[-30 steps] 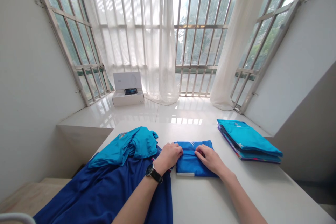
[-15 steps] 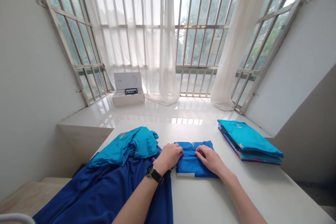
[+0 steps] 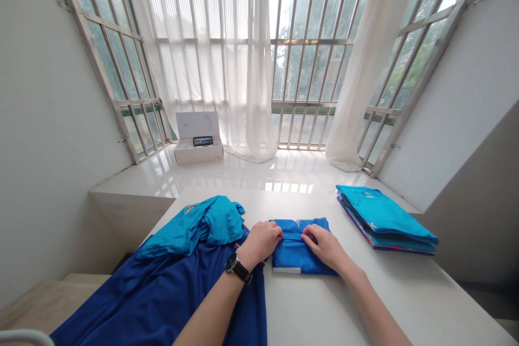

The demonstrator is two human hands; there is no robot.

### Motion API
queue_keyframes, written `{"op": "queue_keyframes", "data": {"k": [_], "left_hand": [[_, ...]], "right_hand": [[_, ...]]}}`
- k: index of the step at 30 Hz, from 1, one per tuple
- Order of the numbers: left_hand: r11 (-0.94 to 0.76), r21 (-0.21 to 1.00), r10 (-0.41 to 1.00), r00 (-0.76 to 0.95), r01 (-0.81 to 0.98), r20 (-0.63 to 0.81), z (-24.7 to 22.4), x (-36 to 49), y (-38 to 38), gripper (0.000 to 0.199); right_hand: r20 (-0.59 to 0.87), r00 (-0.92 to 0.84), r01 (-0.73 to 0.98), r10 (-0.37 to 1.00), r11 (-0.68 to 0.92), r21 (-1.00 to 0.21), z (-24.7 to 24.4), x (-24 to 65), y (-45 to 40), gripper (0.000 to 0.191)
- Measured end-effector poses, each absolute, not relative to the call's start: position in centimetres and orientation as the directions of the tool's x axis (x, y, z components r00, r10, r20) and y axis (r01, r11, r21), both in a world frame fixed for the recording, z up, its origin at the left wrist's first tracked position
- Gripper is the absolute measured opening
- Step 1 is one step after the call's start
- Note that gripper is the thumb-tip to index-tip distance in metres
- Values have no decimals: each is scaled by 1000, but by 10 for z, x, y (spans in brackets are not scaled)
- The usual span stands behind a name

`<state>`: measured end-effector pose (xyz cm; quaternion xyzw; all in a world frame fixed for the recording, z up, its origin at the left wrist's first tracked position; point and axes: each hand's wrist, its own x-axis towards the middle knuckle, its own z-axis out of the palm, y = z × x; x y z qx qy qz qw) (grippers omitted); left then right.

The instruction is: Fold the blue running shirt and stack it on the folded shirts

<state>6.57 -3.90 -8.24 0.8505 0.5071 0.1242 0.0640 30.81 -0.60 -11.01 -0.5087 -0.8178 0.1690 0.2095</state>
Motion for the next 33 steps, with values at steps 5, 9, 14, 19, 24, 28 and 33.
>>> {"op": "queue_keyframes", "data": {"k": [5, 9, 14, 19, 24, 28, 33], "left_hand": [[-474, 242, 881, 457, 847, 125, -79, 62, -40, 24], [-432, 264, 901, 423, 863, 91, -75, 59, -42, 25], [-419, 262, 907, 414, 869, 77, -72, 58, -44, 27], [-411, 259, 912, 400, 874, 94, -76, 58, -42, 28], [-403, 295, 913, 405, 866, 57, -74, 58, -42, 20], [-387, 319, 917, 398, 865, 32, -71, 56, -42, 15], [-387, 328, 917, 398, 862, 34, -72, 55, -40, 15]], "right_hand": [[159, -393, 767, 906, 418, -487, -109, 307, -7, 27], [155, -401, 768, 903, 424, -480, -107, 307, -7, 29], [157, -400, 764, 903, 424, -486, -108, 308, -7, 29], [155, -401, 762, 903, 423, -490, -108, 308, -7, 28], [146, -404, 771, 903, 422, -476, -108, 308, -7, 29], [145, -405, 775, 903, 423, -470, -109, 308, -6, 29], [146, -405, 776, 902, 424, -467, -110, 308, -6, 29]]}}
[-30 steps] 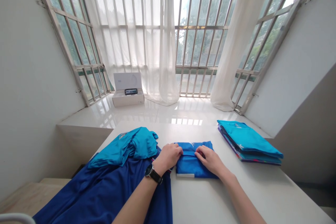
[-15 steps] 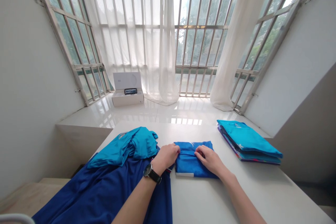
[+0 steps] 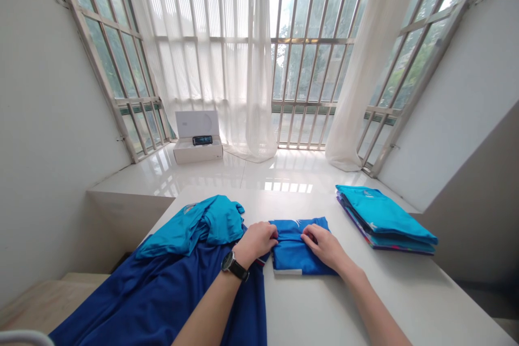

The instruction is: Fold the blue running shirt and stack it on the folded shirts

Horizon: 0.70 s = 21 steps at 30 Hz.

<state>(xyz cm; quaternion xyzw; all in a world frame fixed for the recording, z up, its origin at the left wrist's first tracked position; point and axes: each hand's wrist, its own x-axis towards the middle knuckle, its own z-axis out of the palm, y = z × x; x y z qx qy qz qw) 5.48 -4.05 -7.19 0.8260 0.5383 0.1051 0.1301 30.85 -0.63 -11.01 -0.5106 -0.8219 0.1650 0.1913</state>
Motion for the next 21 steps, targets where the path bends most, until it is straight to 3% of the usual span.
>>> {"op": "queue_keyframes", "data": {"k": [21], "left_hand": [[-394, 342, 919, 380, 853, 109, -76, 58, -40, 14]], "right_hand": [[147, -411, 772, 900, 429, -468, -112, 309, -5, 31]]}}
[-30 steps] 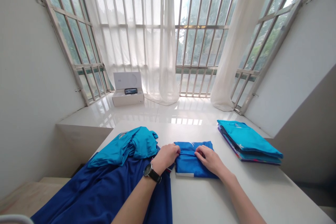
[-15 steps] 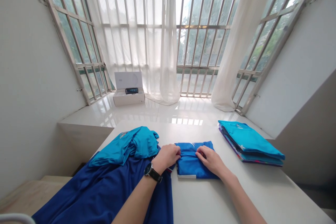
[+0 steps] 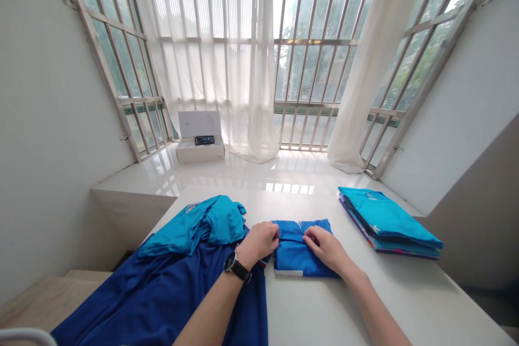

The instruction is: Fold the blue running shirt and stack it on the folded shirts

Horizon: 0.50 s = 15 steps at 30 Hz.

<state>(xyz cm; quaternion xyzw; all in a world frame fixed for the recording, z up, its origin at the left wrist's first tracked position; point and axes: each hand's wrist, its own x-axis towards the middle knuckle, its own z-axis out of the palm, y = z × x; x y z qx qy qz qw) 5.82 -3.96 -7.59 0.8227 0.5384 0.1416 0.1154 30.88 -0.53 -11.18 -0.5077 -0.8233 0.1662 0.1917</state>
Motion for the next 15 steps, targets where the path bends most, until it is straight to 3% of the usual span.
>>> {"op": "queue_keyframes", "data": {"k": [15], "left_hand": [[-390, 329, 920, 381, 860, 96, -75, 58, -40, 14]], "right_hand": [[148, -412, 771, 899, 431, -470, -113, 309, -5, 30]]}}
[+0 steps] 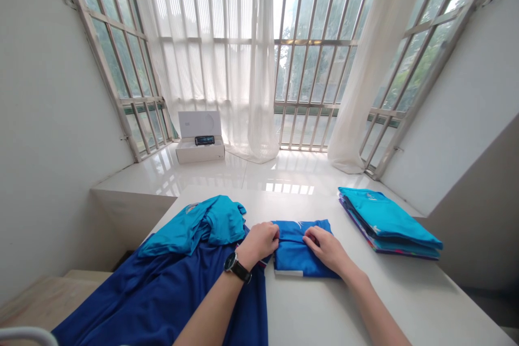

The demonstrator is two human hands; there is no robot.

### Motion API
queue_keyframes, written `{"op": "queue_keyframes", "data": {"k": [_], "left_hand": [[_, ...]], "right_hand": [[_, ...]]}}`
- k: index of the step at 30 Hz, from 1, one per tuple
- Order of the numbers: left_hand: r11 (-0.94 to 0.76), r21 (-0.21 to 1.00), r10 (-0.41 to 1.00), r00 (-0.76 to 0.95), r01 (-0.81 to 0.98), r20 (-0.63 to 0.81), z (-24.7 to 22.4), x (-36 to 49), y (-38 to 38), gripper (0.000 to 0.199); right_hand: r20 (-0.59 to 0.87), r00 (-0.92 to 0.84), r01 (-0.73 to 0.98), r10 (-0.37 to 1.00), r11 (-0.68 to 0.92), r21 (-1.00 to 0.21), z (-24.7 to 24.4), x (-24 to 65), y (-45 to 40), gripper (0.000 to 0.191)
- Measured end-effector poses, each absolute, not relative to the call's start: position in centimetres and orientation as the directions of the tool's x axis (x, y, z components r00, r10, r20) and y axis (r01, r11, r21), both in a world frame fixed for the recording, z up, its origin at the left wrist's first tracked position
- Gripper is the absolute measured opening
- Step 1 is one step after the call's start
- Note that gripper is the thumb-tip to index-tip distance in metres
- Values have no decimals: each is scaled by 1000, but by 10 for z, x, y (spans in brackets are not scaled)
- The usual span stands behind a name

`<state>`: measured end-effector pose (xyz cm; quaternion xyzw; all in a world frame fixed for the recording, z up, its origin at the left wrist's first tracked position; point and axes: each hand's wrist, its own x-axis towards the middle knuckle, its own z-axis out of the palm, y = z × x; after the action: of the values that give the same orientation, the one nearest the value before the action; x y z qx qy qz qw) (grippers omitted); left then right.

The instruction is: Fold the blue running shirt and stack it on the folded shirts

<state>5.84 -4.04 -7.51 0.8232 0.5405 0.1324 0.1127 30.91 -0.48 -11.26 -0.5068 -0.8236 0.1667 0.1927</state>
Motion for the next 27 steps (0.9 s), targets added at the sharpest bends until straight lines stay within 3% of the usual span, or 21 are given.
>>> {"op": "queue_keyframes", "data": {"k": [12, 20, 27], "left_hand": [[-437, 249, 899, 432, 864, 79, -70, 60, -44, 25], [-416, 259, 907, 419, 872, 47, -73, 57, -43, 24], [-569, 321, 816, 475, 757, 328, -82, 82, -51, 33]], "right_hand": [[155, -418, 769, 895, 439, -464, -111, 309, -5, 31], [156, -415, 775, 896, 438, -455, -110, 308, -7, 30], [190, -422, 768, 887, 461, -444, -117, 310, -3, 29]]}}
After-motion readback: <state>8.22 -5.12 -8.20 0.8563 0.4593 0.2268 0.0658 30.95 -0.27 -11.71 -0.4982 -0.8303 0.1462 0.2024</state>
